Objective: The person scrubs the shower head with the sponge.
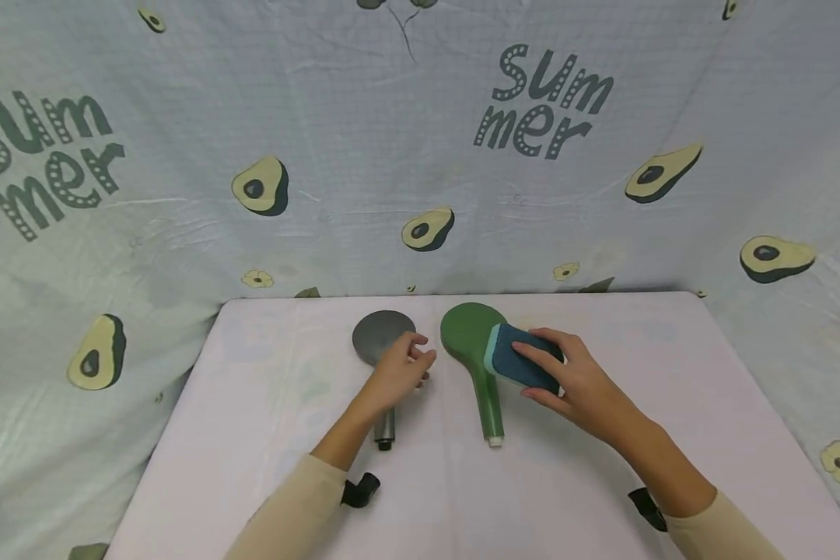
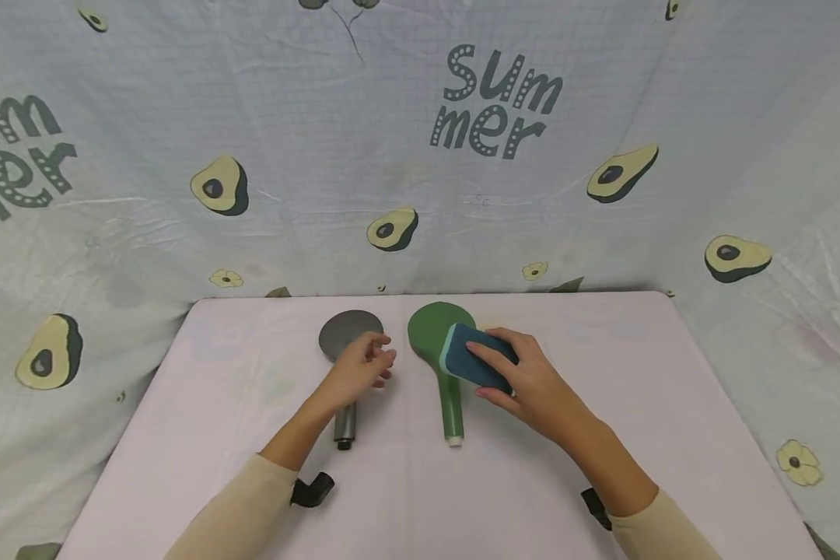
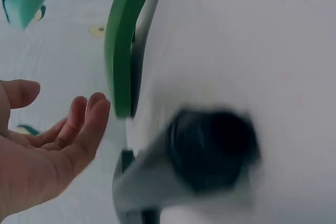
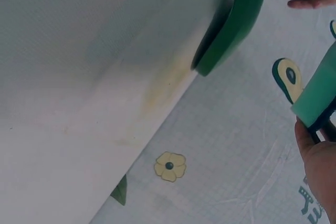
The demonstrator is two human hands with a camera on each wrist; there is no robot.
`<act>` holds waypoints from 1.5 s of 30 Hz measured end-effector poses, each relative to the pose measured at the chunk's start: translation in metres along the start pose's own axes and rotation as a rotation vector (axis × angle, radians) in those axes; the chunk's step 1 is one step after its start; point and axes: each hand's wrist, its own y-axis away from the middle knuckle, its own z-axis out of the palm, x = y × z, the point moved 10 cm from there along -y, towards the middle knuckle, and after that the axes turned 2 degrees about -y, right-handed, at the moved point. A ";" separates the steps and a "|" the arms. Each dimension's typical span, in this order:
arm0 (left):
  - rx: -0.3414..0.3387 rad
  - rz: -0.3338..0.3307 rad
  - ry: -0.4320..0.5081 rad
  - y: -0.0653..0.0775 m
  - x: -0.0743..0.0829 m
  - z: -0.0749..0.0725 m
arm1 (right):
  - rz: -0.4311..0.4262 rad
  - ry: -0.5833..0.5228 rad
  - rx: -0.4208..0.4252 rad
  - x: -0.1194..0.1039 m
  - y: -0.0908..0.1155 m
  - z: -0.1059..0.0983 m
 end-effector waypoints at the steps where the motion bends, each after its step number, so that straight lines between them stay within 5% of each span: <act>1: 0.017 0.014 -0.045 0.003 -0.001 -0.008 | 0.001 -0.004 0.000 -0.001 0.000 0.000; 7: 0.109 -0.029 -0.285 0.022 -0.017 -0.049 | 0.000 -0.018 -0.013 -0.004 -0.002 0.004; 14: 0.124 -0.178 -0.403 0.027 -0.049 -0.061 | -0.008 -0.032 -0.022 -0.007 -0.005 0.006; 22: 0.043 -0.222 -0.284 0.016 -0.071 -0.049 | 0.000 -0.035 -0.039 -0.008 -0.006 0.009; 28: -0.009 -0.207 -0.214 0.007 -0.072 -0.042 | -0.018 -0.037 -0.049 -0.012 -0.003 0.012; 42: 0.012 -0.240 -0.187 0.012 -0.078 -0.044 | -0.026 -0.012 -0.063 -0.012 0.004 0.012; 45: -0.004 -0.255 -0.068 0.015 -0.081 -0.047 | -0.023 -0.008 -0.069 -0.012 0.005 0.012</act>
